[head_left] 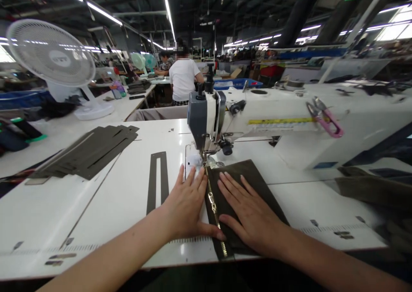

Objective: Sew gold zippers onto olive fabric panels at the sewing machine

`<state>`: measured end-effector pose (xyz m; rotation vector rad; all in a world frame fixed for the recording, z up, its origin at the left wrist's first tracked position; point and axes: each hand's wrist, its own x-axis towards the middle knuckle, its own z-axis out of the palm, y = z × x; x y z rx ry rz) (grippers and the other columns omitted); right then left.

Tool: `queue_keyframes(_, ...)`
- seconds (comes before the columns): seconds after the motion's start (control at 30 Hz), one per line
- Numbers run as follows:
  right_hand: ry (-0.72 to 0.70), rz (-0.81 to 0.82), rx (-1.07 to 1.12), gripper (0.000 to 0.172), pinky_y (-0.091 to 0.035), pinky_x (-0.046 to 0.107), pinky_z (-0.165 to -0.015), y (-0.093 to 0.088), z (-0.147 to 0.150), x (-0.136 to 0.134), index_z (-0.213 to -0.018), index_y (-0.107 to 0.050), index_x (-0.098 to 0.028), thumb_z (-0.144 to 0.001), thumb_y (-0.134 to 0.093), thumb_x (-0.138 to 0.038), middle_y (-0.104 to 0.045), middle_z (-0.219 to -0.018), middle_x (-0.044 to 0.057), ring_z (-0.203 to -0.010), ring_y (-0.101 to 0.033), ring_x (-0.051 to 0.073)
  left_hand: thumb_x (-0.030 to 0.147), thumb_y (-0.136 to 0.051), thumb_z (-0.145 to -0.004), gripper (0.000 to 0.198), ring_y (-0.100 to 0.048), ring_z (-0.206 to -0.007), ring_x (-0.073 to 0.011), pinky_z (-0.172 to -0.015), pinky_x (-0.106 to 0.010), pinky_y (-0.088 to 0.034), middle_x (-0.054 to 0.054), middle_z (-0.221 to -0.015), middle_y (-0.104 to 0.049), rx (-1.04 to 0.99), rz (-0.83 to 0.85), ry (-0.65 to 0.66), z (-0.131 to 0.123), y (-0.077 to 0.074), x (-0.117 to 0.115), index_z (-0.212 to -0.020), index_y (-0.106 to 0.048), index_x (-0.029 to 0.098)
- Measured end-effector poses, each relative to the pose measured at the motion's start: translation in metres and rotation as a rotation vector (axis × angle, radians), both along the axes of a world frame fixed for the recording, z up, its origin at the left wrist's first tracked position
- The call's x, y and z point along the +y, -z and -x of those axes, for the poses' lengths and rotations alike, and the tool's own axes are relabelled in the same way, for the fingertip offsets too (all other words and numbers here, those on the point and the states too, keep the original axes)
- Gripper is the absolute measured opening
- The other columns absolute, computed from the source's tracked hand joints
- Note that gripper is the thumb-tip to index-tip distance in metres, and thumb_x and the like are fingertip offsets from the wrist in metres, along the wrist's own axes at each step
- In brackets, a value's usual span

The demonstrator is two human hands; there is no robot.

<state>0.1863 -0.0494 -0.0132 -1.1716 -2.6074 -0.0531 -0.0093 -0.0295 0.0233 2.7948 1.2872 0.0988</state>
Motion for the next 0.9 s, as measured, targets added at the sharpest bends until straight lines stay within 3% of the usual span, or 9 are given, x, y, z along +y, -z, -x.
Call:
queue_keyframes(0.27, 0.018, -0.002, 0.047, 0.046, -0.024, 0.047, -0.106, -0.001, 0.009, 0.022, -0.130, -0.040, -0.006, -0.089, -0.030, -0.023, -0.035, -0.138, 0.014, -0.130, -0.026, 0.022, 0.074, -0.056, -0.058, 0.098, -0.017, -0.132, -0.0353, -0.106, -0.057, -0.001, -0.019, -0.139, -0.032, -0.137, 0.009, -0.003, 0.001, 0.002, -0.008, -0.130, -0.037, 0.010)
queue_keyframes(0.33, 0.009, -0.011, 0.047, 0.046, -0.024, 0.047, -0.105, 0.002, 0.010, 0.024, -0.131, -0.039, -0.007, -0.089, -0.031, -0.022, -0.034, -0.139, 0.013, -0.130, -0.026, 0.022, 0.061, -0.065, -0.063, 0.078, -0.032, -0.127, -0.0306, -0.107, -0.054, -0.005, -0.015, -0.131, -0.046, -0.227, 0.040, -0.020, -0.001, 0.001, -0.020, -0.123, -0.045, 0.015)
queue_keyframes(0.4, 0.013, -0.006, 0.036, 0.045, -0.025, 0.047, -0.105, 0.005, 0.010, 0.024, -0.130, -0.039, -0.006, -0.089, -0.030, -0.022, -0.034, -0.139, 0.013, -0.130, -0.026, 0.022, 0.044, -0.065, -0.074, 0.042, -0.049, -0.114, -0.0222, -0.109, -0.047, -0.011, -0.008, -0.115, -0.060, -0.324, 0.084, -0.009, -0.001, -0.003, -0.036, -0.108, -0.054, 0.020)
queue_keyframes(0.47, 0.012, -0.008, 0.027, 0.046, -0.026, 0.047, -0.105, 0.005, 0.009, 0.023, -0.131, -0.039, -0.006, -0.089, -0.030, -0.021, -0.033, -0.139, 0.013, -0.130, -0.026, 0.022, 0.036, -0.059, -0.081, 0.021, -0.057, -0.101, -0.0156, -0.109, -0.038, -0.018, -0.003, -0.104, -0.064, -0.376, 0.118, 0.112, 0.005, -0.009, -0.050, -0.097, -0.058, 0.023)
queue_keyframes(0.53, -0.018, -0.014, 0.021, 0.046, -0.026, 0.047, -0.105, 0.002, 0.008, 0.023, -0.131, -0.038, -0.006, -0.088, -0.030, -0.019, -0.032, -0.140, 0.012, -0.130, -0.025, 0.022, 0.044, -0.057, -0.081, 0.032, -0.055, -0.105, -0.0172, -0.108, -0.036, -0.022, -0.005, -0.113, -0.061, -0.344, 0.089, 0.196, 0.021, -0.014, -0.058, -0.107, -0.056, 0.025)
queue_keyframes(0.67, -0.093, -0.001, 0.039, 0.045, -0.029, 0.047, -0.103, -0.006, 0.009, 0.024, -0.130, -0.040, -0.007, -0.087, -0.032, -0.016, -0.037, -0.137, 0.013, -0.128, -0.031, 0.022, 0.063, -0.054, -0.072, 0.090, -0.030, -0.127, -0.0353, -0.102, -0.056, -0.025, -0.021, -0.138, -0.032, -0.112, -0.158, -0.137, 0.073, -0.011, -0.062, -0.138, -0.022, 0.012)
queue_keyframes(0.77, -0.068, 0.018, 0.106, 0.039, -0.035, 0.044, -0.099, -0.010, 0.012, 0.027, -0.123, -0.049, -0.011, -0.087, -0.036, -0.017, -0.046, -0.132, 0.011, -0.122, -0.040, 0.021, 0.065, -0.049, -0.074, 0.089, -0.029, -0.128, -0.0342, -0.100, -0.050, -0.031, -0.018, -0.141, -0.030, 0.029, -0.233, -0.050, 0.102, 0.010, -0.069, -0.140, -0.018, 0.014)
queue_keyframes(0.83, -0.047, 0.016, 0.142, 0.036, -0.037, 0.043, -0.097, -0.011, 0.014, 0.029, -0.119, -0.052, -0.013, -0.086, -0.039, -0.018, -0.049, -0.129, 0.010, -0.120, -0.042, 0.021, 0.054, -0.045, -0.083, 0.068, -0.037, -0.124, -0.0276, -0.101, -0.042, -0.033, -0.011, -0.136, -0.040, 0.055, -0.341, 0.061, 0.107, 0.025, -0.075, -0.139, -0.024, 0.021)
queue_keyframes(0.9, -0.044, 0.005, 0.136, 0.037, -0.034, 0.044, -0.099, -0.009, 0.015, 0.031, -0.121, -0.051, -0.013, -0.086, -0.041, -0.019, -0.046, -0.132, 0.010, -0.123, -0.039, 0.022, 0.044, -0.039, -0.089, 0.051, -0.042, -0.121, -0.0247, -0.099, -0.038, -0.036, -0.008, -0.133, -0.045, 0.063, -0.404, 0.067, 0.104, 0.033, -0.078, -0.136, -0.031, 0.026)
